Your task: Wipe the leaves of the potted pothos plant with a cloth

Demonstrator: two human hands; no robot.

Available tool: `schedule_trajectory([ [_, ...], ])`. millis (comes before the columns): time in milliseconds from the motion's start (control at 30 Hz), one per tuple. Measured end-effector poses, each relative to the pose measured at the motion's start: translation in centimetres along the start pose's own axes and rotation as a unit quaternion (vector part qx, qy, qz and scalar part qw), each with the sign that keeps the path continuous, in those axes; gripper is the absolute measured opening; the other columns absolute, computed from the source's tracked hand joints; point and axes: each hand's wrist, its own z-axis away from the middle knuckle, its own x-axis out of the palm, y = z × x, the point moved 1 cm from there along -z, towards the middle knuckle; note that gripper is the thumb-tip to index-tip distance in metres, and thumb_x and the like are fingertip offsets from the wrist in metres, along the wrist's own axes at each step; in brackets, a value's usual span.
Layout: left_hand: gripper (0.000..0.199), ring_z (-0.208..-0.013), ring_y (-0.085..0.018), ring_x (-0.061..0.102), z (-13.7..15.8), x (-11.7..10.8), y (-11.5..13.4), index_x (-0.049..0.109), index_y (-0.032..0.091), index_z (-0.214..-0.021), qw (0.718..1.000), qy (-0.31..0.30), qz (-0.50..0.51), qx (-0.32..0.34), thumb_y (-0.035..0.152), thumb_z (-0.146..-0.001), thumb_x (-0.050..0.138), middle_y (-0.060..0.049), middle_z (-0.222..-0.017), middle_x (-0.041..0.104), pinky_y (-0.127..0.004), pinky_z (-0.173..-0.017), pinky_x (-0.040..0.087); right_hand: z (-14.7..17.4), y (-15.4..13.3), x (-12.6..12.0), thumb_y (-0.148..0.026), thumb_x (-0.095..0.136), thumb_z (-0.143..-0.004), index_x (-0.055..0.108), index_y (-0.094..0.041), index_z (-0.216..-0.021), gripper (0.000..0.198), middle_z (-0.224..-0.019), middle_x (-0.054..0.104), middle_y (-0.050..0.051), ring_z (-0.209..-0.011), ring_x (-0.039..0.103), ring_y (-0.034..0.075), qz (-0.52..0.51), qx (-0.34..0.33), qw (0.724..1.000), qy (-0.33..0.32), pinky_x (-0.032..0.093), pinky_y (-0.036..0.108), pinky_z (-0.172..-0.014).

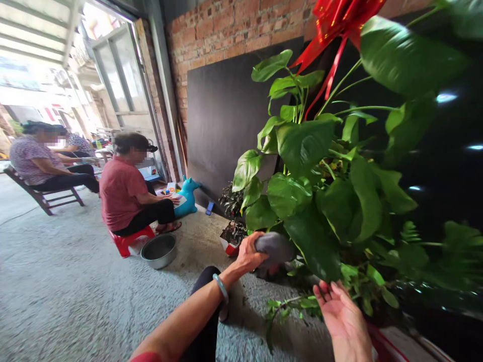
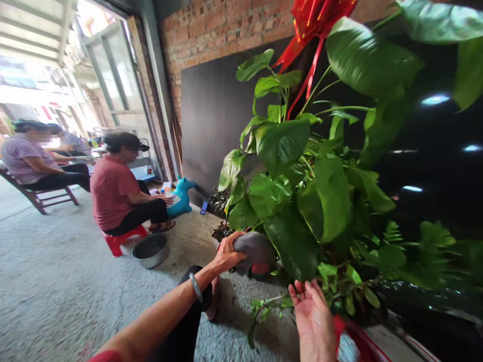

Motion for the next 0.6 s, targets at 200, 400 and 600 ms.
schedule_trajectory([
  [200,0.061,-0.118,-0.029,0.063,-3.6,1.5,1.4,0.067,0.019,-0.121,0.986,0.100,-0.042,0.128,0.010,-0.061,0.073,-0.010,-0.123,0.068,-0.041,-0.106,0.050,0.7,0.7,0.7,-0.006,0.064,-0.066,0.059,-0.022,-0.075,0.019,-0.065,0.066,-0.004,-0.056,0.063,0.012,-0.016,0.043,0.999,0.011,0.060,0.028,-0.055],
  [400,0.059,-0.093,-0.031,0.071,-2.2,3.9,-2.6,0.077,0.021,-0.101,0.981,-0.130,-0.134,-0.048,0.003,-0.045,0.082,0.000,-0.080,0.069,-0.037,-0.084,0.055,1.2,0.8,0.2,-0.007,0.063,-0.074,0.062,-0.021,-0.080,0.015,-0.068,0.066,-0.002,-0.057,0.063,0.012,-0.024,0.060,0.998,0.006,0.061,0.029,-0.057],
  [600,0.061,-0.097,-0.024,0.068,-1.9,0.6,0.5,0.073,0.021,-0.116,0.989,-0.133,-0.064,-0.012,0.019,-0.056,0.084,0.000,-0.098,0.074,-0.034,-0.090,0.055,1.0,0.7,0.1,-0.006,0.062,-0.074,0.062,-0.021,-0.078,0.016,-0.067,0.066,-0.004,-0.055,0.064,0.012,-0.034,0.057,0.998,0.013,0.060,0.028,-0.053],
])
